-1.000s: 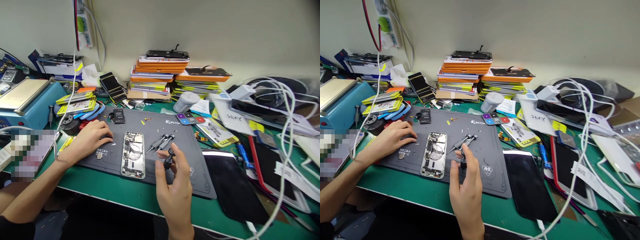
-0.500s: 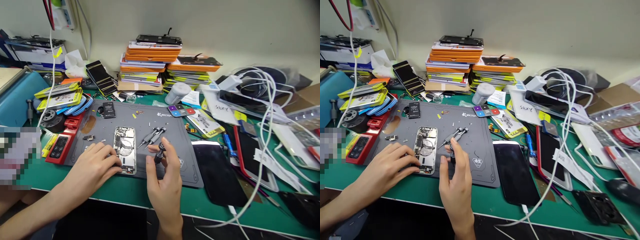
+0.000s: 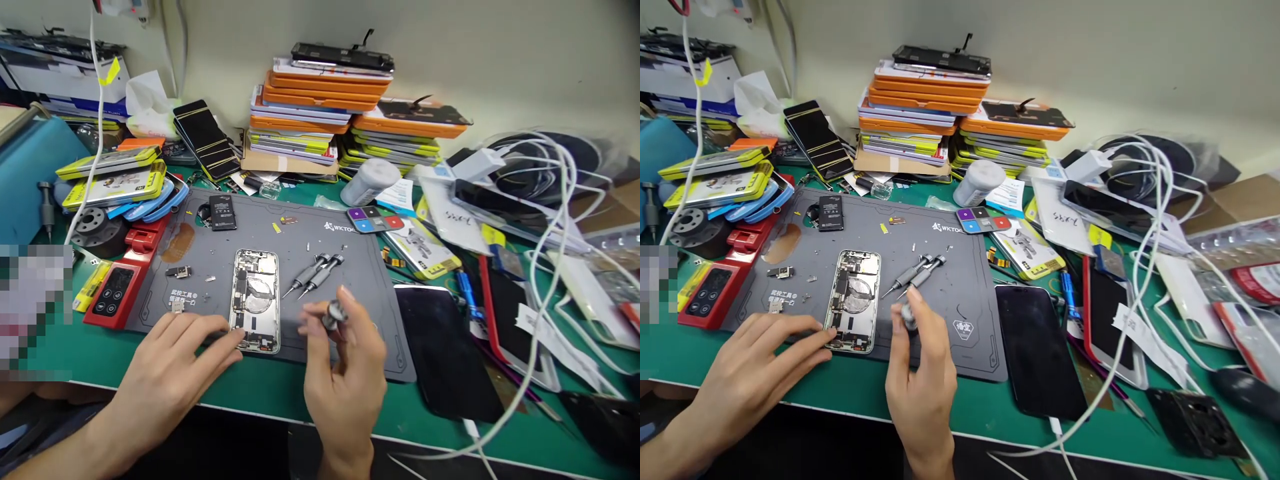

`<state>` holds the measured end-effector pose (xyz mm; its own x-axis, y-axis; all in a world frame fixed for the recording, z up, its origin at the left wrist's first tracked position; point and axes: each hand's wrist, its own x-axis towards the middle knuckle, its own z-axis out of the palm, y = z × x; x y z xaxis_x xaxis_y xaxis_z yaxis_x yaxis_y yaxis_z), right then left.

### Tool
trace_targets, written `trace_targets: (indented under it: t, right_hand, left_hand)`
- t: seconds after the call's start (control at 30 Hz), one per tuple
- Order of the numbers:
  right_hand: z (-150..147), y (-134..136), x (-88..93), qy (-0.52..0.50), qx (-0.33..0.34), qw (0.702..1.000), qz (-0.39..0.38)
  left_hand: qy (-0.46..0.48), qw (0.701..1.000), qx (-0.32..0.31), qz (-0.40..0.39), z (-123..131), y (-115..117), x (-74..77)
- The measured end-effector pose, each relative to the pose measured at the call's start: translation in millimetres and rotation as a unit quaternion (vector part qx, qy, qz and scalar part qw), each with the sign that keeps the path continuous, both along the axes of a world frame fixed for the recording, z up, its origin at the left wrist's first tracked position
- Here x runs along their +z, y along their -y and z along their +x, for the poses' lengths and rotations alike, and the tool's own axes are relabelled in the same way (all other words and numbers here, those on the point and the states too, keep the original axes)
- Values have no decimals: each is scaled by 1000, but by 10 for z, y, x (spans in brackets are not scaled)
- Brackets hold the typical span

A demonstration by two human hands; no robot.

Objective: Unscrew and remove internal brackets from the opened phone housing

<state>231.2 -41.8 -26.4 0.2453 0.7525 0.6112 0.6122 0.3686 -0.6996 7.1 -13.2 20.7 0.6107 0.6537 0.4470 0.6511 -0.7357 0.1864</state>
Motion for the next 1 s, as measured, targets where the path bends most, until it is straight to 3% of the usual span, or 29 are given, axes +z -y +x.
trace_targets:
  t: [0.1,0.27,0.4,1.0]
  right_hand:
    - [-14,53,-12,22,15,998,55]
    - [-53,23,84,129,87,986,-52]
    - [-70,-21,120,194,147,967,-77]
    - [-54,-33,95,257,180,945,-96]
  left_hand:
    - [-5,999,-2,33,-62,118,-144]
    - [11,1000,-7,19,-145,198,-330]
    - [18,1000,2,17,-137,190,-336]
    - [31,1000,-4,-5,-110,150,-310]
